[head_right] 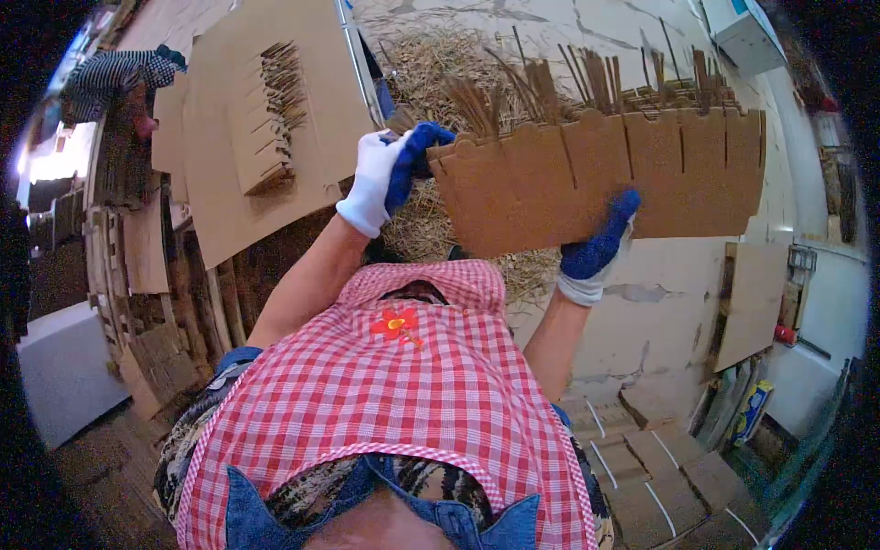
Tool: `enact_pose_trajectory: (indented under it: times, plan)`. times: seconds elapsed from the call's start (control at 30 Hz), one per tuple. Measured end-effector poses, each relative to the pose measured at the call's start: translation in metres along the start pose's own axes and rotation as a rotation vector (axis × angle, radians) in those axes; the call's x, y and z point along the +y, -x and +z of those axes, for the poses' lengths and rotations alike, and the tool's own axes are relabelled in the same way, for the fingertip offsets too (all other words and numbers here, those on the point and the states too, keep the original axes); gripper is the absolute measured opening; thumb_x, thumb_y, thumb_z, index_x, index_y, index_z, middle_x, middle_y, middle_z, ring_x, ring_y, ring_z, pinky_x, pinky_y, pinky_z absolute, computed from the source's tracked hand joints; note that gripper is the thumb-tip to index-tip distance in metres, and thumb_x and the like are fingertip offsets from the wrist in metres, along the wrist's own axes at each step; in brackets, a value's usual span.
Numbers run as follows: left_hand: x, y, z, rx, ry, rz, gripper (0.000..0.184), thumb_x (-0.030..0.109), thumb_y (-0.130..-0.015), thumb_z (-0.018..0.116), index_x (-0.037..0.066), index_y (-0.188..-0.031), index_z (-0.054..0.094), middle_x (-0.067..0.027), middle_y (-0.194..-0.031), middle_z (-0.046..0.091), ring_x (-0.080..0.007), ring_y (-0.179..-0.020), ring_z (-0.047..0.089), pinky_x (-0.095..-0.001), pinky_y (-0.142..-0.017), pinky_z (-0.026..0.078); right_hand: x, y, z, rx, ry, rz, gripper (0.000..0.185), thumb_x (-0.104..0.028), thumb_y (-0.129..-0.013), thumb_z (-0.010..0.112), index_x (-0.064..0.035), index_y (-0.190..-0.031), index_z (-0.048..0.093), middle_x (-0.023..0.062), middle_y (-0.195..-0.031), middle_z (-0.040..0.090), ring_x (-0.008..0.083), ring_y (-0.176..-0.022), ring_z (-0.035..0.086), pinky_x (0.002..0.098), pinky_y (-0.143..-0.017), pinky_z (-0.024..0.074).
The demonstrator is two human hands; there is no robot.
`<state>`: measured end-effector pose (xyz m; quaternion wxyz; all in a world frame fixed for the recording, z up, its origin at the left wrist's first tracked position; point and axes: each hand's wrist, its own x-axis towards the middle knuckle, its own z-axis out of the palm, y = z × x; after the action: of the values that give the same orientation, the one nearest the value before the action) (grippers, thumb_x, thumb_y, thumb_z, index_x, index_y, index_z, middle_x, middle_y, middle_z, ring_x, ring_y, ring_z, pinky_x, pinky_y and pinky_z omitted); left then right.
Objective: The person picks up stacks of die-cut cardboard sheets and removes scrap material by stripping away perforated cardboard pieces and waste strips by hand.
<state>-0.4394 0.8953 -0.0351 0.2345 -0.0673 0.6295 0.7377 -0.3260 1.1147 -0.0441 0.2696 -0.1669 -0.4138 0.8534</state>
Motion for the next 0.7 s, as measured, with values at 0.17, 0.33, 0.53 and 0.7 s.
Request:
enact_pose_trajectory:
  times: [0.17,0.33,0.53,0.7]
  plan:
    - [0.014,0.011,0.011,-0.220,-0.472,0.552,0.024,0.020,-0.086,0.056,-0.002,-0.090,0.066,-0.0029,-0.083,0.066,-0.0055,-0.073,0.056,-0.0211,-0.066,0.045,-0.014,-0.003,-0.020,0.025,-0.010,-0.097,0.055,-0.044,-0.089,0.044,-0.0064,-0.128,0.037,0.0095,-0.127,0.045,0.0254,-0.114,0.046,0.0413,-0.095,0.0387]
    - [0.026,0.022,0.016,-0.428,-0.177,0.324,0.019,0.012,-0.087,0.053,0.002,-0.098,0.065,-0.0034,-0.089,0.066,-0.0083,-0.079,0.057,-0.0246,-0.072,0.045,-0.026,-0.003,-0.017,0.040,0.007,-0.164,0.054,-0.044,-0.089,0.044,-0.0060,-0.128,0.038,0.0100,-0.127,0.045,0.0261,-0.113,0.047,0.0416,-0.095,0.0393]
    - [0.043,0.050,0.018,-0.468,-0.169,0.333,0.038,0.028,-0.093,0.044,-0.004,-0.105,0.058,-0.0078,-0.098,0.062,-0.0125,-0.092,0.055,-0.0270,-0.081,0.042,-0.019,-0.002,-0.008,-0.016,-0.187,-0.079,0.055,-0.044,-0.090,0.041,-0.0077,-0.131,0.035,0.0093,-0.129,0.043,0.0270,-0.116,0.044,0.0423,-0.099,0.0342]
    - [0.034,0.048,0.027,-0.605,-0.027,0.616,0.038,0.031,-0.093,0.044,-0.004,-0.095,0.059,-0.0071,-0.091,0.061,-0.0150,-0.087,0.055,-0.0297,-0.076,0.043,0.000,-0.004,-0.001,-0.183,-0.294,0.050,0.054,-0.045,-0.091,0.037,-0.0093,-0.132,0.036,0.0080,-0.129,0.044,0.0268,-0.116,0.044,0.0420,-0.100,0.0327]
